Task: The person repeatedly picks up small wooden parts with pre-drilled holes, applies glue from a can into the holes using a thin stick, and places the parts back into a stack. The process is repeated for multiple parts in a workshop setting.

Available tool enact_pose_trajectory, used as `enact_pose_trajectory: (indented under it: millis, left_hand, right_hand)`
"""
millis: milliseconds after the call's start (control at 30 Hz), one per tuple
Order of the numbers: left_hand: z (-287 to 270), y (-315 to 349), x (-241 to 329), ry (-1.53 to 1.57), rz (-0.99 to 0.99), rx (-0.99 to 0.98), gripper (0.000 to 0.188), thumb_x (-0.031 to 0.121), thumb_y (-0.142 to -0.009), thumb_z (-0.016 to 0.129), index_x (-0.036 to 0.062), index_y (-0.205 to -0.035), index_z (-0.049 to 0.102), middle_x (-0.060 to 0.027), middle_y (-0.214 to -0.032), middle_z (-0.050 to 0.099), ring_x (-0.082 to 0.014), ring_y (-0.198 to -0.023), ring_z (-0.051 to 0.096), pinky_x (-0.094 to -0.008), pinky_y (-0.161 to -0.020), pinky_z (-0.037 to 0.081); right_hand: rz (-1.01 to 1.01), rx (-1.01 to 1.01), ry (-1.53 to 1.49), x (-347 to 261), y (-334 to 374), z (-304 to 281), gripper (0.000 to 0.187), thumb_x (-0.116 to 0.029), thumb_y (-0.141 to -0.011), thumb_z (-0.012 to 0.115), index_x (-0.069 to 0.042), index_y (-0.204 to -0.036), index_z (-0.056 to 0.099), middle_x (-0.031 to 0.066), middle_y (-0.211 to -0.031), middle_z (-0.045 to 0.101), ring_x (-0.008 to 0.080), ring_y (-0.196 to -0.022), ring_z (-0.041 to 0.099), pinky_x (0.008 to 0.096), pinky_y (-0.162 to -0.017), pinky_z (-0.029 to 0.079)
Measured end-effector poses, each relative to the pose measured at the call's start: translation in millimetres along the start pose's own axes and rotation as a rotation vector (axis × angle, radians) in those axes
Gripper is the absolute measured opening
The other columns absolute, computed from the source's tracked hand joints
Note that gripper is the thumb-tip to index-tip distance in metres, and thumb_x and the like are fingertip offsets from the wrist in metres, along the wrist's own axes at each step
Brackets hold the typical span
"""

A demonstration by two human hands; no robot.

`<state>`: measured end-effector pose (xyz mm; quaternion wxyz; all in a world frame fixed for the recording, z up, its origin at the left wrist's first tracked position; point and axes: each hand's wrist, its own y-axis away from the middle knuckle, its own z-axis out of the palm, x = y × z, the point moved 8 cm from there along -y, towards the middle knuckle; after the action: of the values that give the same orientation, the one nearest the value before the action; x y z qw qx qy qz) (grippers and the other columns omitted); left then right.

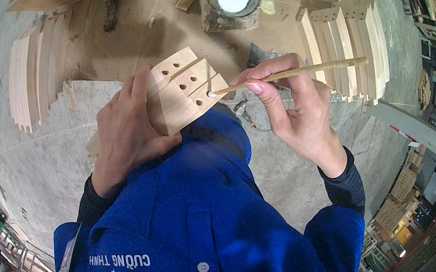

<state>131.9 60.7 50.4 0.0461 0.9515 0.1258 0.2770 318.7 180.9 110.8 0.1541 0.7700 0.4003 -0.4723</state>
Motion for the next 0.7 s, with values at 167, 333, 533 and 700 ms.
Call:
enact_pose_trajectory:
  millis: [167,333,533,700]
  left_hand:
    - [3.5,-1.2,-4.4,0.017,-0.065,-0.096,0.110,0.033,-0.052,0.091,0.0012,-0.146,0.042,-0.0214,-0.122,0.063,-0.0419,-0.111,0.066,-0.0482,-0.090,0.056]
    - [3.6,-2.5,-5.0,0.014,-0.058,-0.088,0.109,0.034,-0.053,0.091,0.0011,-0.145,0.043,-0.0205,-0.120,0.064,-0.0415,-0.108,0.067,-0.0478,-0.088,0.056]
    - [1.4,-3.8,-4.1,-0.002,-0.013,-0.033,0.105,0.036,-0.053,0.093,0.0008,-0.140,0.045,-0.0201,-0.114,0.064,-0.0406,-0.097,0.069,-0.0444,-0.084,0.058]
    - [0.9,-5.3,-3.0,0.001,0.006,-0.024,0.107,0.036,-0.053,0.094,0.0007,-0.141,0.045,-0.0204,-0.114,0.064,-0.0403,-0.096,0.069,-0.0445,-0.083,0.058]
  right_hand:
    - [-0.032,0.048,0.027,1.7,-0.9,0.3,0.012,-0.003,-0.101,0.065,0.001,-0.110,0.058,0.0141,-0.097,0.074,0.0248,-0.093,0.077,0.0346,-0.079,0.064]
    - [0.019,0.061,-0.012,3.4,-2.9,-0.3,0.012,-0.003,-0.101,0.065,0.001,-0.110,0.059,0.0139,-0.099,0.074,0.0238,-0.093,0.077,0.0334,-0.079,0.064]
    - [0.025,0.064,-0.004,5.4,-1.1,-3.4,0.010,-0.003,-0.101,0.064,0.002,-0.109,0.060,0.0133,-0.100,0.073,0.0239,-0.093,0.077,0.0334,-0.080,0.064]
    - [0.074,0.095,-0.055,8.3,-1.9,-5.0,0.010,-0.003,-0.102,0.064,0.003,-0.109,0.060,0.0135,-0.100,0.073,0.0233,-0.094,0.077,0.0336,-0.081,0.063]
